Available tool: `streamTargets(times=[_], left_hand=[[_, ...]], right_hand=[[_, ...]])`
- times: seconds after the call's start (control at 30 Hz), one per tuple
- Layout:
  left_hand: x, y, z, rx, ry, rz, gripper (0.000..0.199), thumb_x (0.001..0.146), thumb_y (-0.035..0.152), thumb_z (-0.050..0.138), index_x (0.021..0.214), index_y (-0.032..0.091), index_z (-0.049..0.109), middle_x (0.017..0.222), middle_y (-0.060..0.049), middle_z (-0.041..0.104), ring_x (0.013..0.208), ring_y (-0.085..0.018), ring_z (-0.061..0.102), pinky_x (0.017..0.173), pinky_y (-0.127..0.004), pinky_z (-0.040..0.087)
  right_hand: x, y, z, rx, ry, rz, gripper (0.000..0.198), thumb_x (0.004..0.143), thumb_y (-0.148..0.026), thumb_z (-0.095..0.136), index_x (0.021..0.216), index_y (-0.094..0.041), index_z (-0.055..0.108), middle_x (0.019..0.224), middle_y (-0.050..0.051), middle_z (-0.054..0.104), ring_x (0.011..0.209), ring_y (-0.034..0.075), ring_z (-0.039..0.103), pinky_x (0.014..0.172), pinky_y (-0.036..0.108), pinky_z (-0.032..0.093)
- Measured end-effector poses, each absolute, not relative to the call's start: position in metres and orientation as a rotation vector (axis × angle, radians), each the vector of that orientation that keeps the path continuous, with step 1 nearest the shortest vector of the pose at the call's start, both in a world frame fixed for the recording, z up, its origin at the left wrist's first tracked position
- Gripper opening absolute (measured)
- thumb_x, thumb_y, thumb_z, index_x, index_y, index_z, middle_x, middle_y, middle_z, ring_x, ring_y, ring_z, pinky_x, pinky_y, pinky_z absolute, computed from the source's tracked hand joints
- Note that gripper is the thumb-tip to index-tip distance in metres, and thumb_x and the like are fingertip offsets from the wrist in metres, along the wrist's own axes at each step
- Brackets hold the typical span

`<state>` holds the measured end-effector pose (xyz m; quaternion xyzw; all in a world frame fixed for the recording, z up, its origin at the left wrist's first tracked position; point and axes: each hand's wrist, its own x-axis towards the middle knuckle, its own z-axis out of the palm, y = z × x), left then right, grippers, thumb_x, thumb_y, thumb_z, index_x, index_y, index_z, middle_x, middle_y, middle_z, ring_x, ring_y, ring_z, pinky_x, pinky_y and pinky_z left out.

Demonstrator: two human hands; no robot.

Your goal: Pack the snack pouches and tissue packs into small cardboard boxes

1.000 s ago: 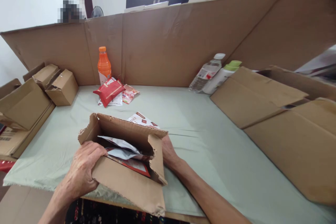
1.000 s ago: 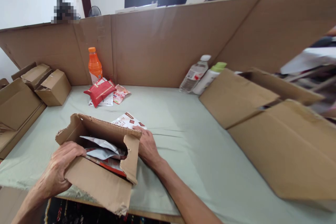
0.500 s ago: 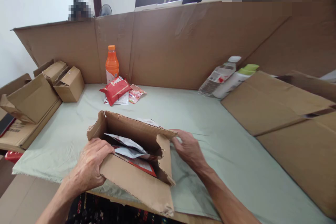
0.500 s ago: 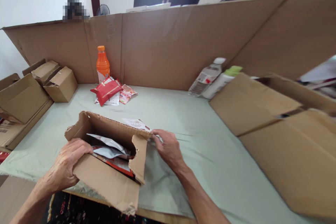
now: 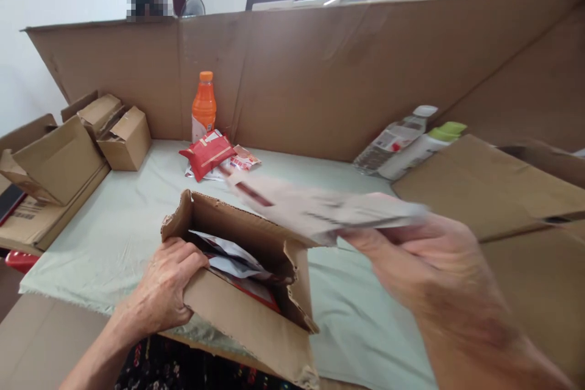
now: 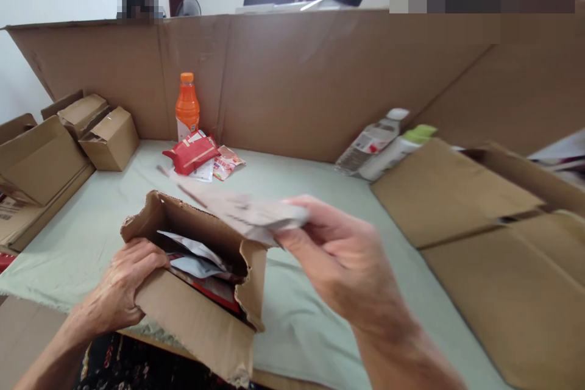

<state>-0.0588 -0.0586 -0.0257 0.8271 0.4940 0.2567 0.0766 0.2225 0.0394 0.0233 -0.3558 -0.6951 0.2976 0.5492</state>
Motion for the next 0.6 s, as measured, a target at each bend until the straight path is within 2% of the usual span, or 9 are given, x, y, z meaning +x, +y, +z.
streamTargets(times=[0.1,0.3,0.43,0.6], left_hand=[[-0.059,-0.060,-0.027,2.443,1.484,0.732,0.046,0.052,0.013,0.054,0.097,0.020,0.056,0.091,-0.006,0.065,0.084,-0.025,0.060,0.079,-0.041,0.046],[-0.059,-0.060,-0.031,2.429,1.450,0.725,0.045,0.052,0.013,0.053,0.097,0.021,0.055,0.092,-0.006,0.066,0.085,-0.025,0.059,0.082,-0.042,0.045],[-0.059,-0.059,-0.033,2.421,1.433,0.768,0.048,0.055,0.014,0.054,0.102,0.021,0.056,0.093,-0.006,0.067,0.084,-0.025,0.060,0.080,-0.041,0.045],[-0.060,-0.058,-0.031,2.428,1.417,0.743,0.049,0.050,0.013,0.053,0.098,0.021,0.055,0.091,-0.005,0.066,0.084,-0.025,0.059,0.081,-0.041,0.045]], right_hand=[[0.211,0.038,0.033,-0.826,-1.805,0.622,0.008,0.087,-0.034,0.073,0.089,-0.029,0.080,0.079,0.000,0.077,0.064,0.014,0.069,0.057,0.020,0.056],[0.199,0.029,0.051,-0.733,-1.827,0.585,0.014,0.088,-0.023,0.072,0.097,-0.032,0.078,0.082,-0.001,0.077,0.066,0.015,0.070,0.057,0.022,0.058],[0.185,0.025,0.056,-0.742,-1.986,0.554,0.009,0.090,-0.027,0.068,0.085,-0.027,0.075,0.081,0.000,0.077,0.065,0.015,0.070,0.055,0.021,0.056],[0.184,0.023,0.054,-0.806,-1.857,0.601,0.005,0.087,-0.029,0.072,0.087,-0.030,0.077,0.076,-0.001,0.076,0.060,0.015,0.068,0.051,0.022,0.055]])
